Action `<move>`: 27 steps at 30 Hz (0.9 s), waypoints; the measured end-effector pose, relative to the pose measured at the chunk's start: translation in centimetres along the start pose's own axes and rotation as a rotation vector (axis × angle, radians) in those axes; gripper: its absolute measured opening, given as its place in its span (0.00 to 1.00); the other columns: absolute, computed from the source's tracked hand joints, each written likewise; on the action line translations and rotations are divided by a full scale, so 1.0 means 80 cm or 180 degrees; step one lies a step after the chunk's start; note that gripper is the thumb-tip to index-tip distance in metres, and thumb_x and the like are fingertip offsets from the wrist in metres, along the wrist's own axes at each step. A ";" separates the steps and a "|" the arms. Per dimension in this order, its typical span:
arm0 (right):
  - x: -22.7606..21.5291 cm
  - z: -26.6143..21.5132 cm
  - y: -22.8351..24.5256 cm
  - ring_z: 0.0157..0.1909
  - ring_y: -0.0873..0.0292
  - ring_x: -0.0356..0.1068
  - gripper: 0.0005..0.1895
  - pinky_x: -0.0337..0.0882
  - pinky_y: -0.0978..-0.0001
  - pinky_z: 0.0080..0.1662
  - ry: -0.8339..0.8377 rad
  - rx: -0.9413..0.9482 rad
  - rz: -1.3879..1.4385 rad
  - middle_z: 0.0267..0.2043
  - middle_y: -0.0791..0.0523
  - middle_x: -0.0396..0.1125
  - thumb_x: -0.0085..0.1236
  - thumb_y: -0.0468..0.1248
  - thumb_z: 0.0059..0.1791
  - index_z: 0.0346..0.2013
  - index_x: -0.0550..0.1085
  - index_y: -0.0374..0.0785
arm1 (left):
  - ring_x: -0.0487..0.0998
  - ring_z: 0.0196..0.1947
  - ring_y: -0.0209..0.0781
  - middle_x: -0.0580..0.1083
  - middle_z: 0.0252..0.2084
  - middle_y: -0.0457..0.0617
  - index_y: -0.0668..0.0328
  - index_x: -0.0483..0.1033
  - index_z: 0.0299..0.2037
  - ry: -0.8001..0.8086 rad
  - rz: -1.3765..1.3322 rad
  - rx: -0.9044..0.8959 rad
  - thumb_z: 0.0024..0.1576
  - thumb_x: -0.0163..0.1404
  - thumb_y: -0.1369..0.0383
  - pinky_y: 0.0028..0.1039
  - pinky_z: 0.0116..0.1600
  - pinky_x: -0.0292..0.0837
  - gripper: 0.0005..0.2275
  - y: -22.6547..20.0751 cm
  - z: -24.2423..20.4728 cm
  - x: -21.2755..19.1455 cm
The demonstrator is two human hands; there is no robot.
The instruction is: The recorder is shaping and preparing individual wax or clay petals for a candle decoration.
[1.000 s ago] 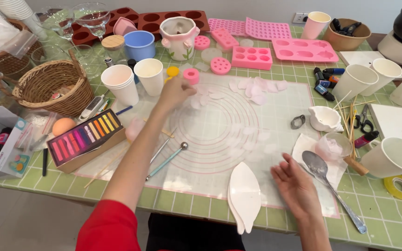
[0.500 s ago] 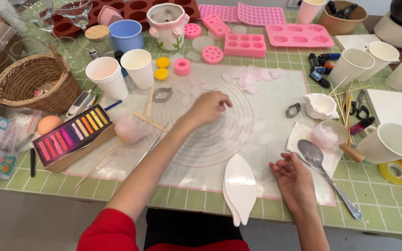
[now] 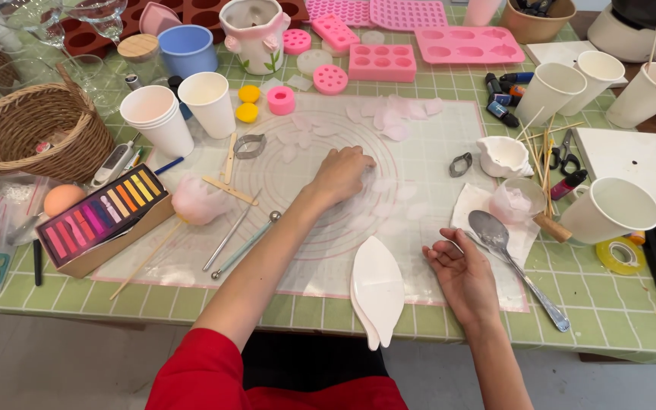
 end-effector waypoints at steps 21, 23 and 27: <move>0.010 -0.004 0.004 0.42 0.58 0.72 0.15 0.69 0.55 0.62 0.0045 0.0011 -0.0025 0.34 0.53 0.71 0.48 0.42 0.59 0.47 0.72 0.32 | 0.74 0.50 0.54 0.75 0.43 0.54 0.59 0.75 0.38 0.0633 0.0064 -0.0639 0.46 0.51 0.79 0.46 0.51 0.66 0.10 0.027 0.034 0.040; 0.009 -0.003 0.004 0.42 0.58 0.72 0.15 0.69 0.55 0.62 0.0062 0.0010 -0.0015 0.34 0.53 0.71 0.47 0.42 0.59 0.47 0.72 0.32 | 0.76 0.48 0.55 0.77 0.42 0.55 0.59 0.75 0.39 0.0579 -0.0176 -0.0625 0.47 0.50 0.79 0.45 0.49 0.68 0.10 0.037 0.039 0.038; 0.008 -0.002 0.002 0.42 0.57 0.72 0.15 0.69 0.55 0.62 0.0049 0.0042 0.0027 0.34 0.53 0.71 0.47 0.42 0.59 0.47 0.72 0.32 | 0.82 0.40 0.54 0.80 0.37 0.58 0.57 0.83 0.39 0.0449 -0.0661 -0.0369 0.45 0.49 0.80 0.39 0.46 0.75 0.14 0.044 0.034 0.026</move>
Point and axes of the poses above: each hand's wrist, its own z-axis towards the middle knuckle, its own x-axis out of the palm, y = z × x, the point moved 7 cm from there along z, towards the middle knuckle
